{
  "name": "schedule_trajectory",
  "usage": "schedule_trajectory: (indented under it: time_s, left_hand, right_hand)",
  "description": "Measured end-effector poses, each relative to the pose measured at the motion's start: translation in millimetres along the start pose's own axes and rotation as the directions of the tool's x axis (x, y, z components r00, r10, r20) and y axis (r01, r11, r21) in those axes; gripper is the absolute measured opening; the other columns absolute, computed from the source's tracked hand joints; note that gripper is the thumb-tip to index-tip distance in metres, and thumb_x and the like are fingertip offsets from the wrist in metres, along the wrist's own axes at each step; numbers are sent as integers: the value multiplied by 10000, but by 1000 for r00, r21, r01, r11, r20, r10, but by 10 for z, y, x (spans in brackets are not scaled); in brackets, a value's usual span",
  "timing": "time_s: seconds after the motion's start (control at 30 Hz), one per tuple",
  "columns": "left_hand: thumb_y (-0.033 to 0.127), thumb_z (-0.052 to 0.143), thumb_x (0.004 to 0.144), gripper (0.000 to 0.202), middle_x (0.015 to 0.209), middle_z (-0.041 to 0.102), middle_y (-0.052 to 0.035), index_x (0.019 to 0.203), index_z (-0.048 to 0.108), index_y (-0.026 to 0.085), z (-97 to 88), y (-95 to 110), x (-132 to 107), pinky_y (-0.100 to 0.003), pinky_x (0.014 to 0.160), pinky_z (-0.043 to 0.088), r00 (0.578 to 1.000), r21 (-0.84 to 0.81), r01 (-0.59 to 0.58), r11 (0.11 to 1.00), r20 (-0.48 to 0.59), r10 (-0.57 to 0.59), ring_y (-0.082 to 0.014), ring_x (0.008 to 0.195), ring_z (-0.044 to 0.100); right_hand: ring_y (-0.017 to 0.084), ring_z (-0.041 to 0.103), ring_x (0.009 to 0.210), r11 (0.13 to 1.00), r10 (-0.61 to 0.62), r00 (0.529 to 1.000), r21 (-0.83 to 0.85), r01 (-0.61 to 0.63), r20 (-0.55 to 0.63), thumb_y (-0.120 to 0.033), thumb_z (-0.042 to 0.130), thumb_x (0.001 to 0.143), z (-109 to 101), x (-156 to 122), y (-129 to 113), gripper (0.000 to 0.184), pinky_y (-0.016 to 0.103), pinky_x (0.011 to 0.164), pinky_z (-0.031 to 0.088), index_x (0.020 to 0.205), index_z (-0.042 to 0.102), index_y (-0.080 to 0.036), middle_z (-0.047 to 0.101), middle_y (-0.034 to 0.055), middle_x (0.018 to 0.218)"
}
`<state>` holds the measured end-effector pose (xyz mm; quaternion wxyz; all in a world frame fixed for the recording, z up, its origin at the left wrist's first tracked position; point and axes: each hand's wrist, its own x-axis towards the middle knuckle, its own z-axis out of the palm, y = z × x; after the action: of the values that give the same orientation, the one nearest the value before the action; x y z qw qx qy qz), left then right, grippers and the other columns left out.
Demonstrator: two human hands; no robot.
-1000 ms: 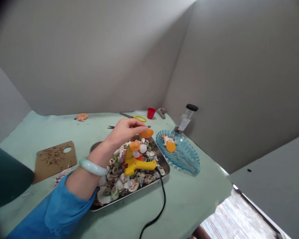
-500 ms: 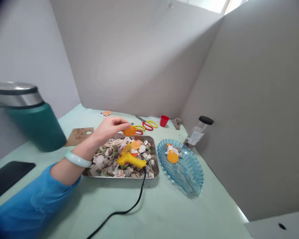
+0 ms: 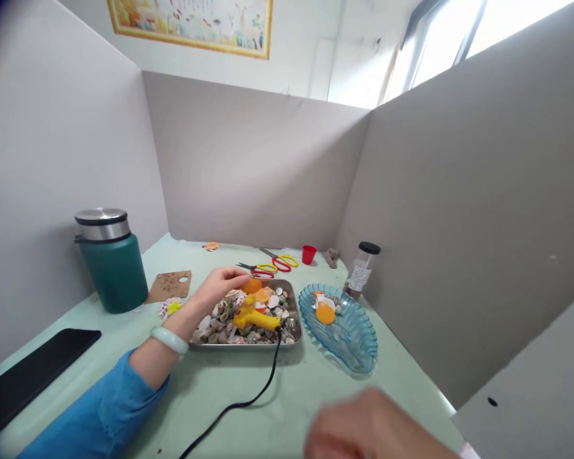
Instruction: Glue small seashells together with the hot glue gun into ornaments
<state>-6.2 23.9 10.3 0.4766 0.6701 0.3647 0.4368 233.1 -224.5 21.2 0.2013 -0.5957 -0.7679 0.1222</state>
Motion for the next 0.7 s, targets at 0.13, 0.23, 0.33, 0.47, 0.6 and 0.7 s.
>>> schedule_trajectory:
  time_s: [0.13, 0.23, 0.33, 0.47, 0.6, 0.7]
  left_hand:
    - [402, 704, 685, 304, 818, 717, -75, 809, 716, 124, 20, 80, -32, -299, 749, 471, 999, -7, -35, 999, -2, 35, -203, 794, 627]
    - [408, 698, 695, 309, 813, 715, -77, 812, 714, 122, 48, 54, -32, -302, 744, 478, 999, -44, -50, 998, 6, 51, -205, 782, 630]
    - [415, 690, 705, 313, 819, 714, -77, 814, 716, 123, 77, -31, -6, -302, 739, 484, 998, -47, -64, 997, 19, 65, -204, 781, 635]
    - [426, 671, 718, 326, 791, 706, -83, 802, 710, 113, 101, -72, -10, -304, 729, 490, 999, -43, -11, 999, 39, 12, -200, 764, 636]
    - [388, 664, 720, 339, 890, 715, -91, 924, 712, 121, 82, -2, -71, -295, 743, 484, 998, -62, 19, 998, 62, -15, -199, 824, 637]
    - [332, 663, 704, 284, 879, 716, -81, 892, 715, 125, 54, 11, -85, -280, 728, 472, 998, 11, 15, 1000, 64, -16, -193, 811, 631]
  right_hand:
    - [183, 645, 817, 974, -71, 953, 187, 130, -294, -379, 436, 944, -76, 1090, -112, 270, 332, 783, 504, 917, 664, -237, 688, 55, 859]
    - [199, 644, 847, 893, -4, 911, 408, 189, -413, -358, 599, 830, 227, 1830, -111, 221, 331, 774, 501, 982, 637, -203, 694, 65, 925]
    - [191, 641, 748, 769, 39, 936, 609, 195, -349, -372, 659, 760, 554, 2158, -20, 259, 320, 695, 508, 941, 611, -192, 676, 34, 804]
    - [171, 613, 717, 638, 43, 936, 731, 244, -350, -366, 662, 736, 715, 2167, 103, 246, 298, 670, 499, 900, 610, -190, 642, 11, 761]
    - [165, 601, 698, 554, 85, 933, 795, 247, -349, -385, 685, 698, 716, 2149, 138, 263, 293, 670, 492, 864, 620, -192, 642, 5, 742]
    - [173, 607, 712, 527, 109, 936, 817, 232, -336, -399, 699, 670, 726, 2169, 133, 279, 297, 680, 493, 843, 623, -194, 653, 11, 748]
